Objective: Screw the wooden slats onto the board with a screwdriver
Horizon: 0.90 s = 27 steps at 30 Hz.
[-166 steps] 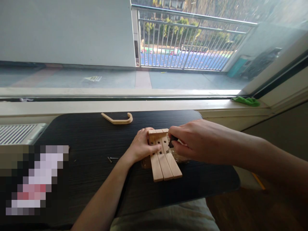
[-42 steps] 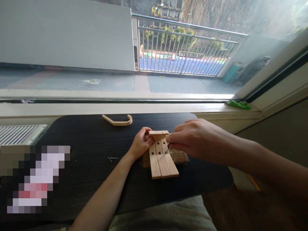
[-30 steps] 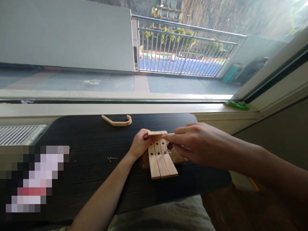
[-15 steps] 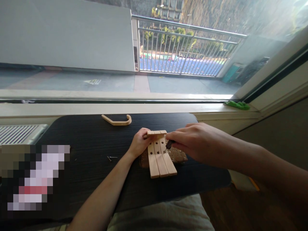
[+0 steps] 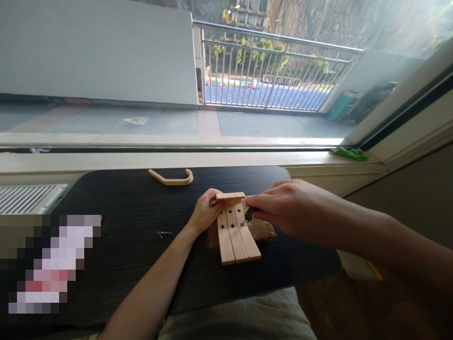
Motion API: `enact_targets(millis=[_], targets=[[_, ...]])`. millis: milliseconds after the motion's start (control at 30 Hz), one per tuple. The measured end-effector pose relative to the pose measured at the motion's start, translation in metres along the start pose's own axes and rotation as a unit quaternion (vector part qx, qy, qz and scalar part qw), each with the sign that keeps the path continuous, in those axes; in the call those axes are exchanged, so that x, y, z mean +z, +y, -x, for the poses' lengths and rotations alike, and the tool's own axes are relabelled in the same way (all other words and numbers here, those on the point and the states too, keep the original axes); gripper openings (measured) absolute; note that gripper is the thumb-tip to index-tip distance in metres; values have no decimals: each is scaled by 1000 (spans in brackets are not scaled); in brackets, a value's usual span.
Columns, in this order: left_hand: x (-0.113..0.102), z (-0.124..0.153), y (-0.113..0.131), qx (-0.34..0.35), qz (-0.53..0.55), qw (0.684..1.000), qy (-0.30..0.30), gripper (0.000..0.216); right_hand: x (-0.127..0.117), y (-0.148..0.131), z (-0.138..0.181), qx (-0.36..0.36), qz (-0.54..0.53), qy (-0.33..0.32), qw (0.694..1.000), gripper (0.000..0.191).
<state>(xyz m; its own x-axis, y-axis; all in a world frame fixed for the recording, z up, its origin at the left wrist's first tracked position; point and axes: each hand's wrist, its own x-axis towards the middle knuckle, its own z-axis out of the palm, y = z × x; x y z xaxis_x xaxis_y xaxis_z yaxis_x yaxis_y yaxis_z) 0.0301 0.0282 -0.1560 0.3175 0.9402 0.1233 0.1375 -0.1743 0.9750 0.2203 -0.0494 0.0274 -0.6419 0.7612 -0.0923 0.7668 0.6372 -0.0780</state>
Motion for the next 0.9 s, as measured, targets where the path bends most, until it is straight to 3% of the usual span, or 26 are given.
enact_targets(millis=[167, 467, 700, 900], targets=[[1, 1, -1, 1, 14, 1000, -3, 24, -3, -2, -2, 16, 6, -28, 999, 7], [6, 2, 0, -1, -13, 1000, 20, 24, 6, 2, -1, -7, 22, 3, 1000, 6], [8, 0, 3, -40, 34, 998, 19, 27, 9, 6, 1, -21, -3, 15, 1000, 7], [6, 1, 5, -27, 9, 999, 19, 24, 7, 5, 1, -14, 8, 1, 1000, 7]])
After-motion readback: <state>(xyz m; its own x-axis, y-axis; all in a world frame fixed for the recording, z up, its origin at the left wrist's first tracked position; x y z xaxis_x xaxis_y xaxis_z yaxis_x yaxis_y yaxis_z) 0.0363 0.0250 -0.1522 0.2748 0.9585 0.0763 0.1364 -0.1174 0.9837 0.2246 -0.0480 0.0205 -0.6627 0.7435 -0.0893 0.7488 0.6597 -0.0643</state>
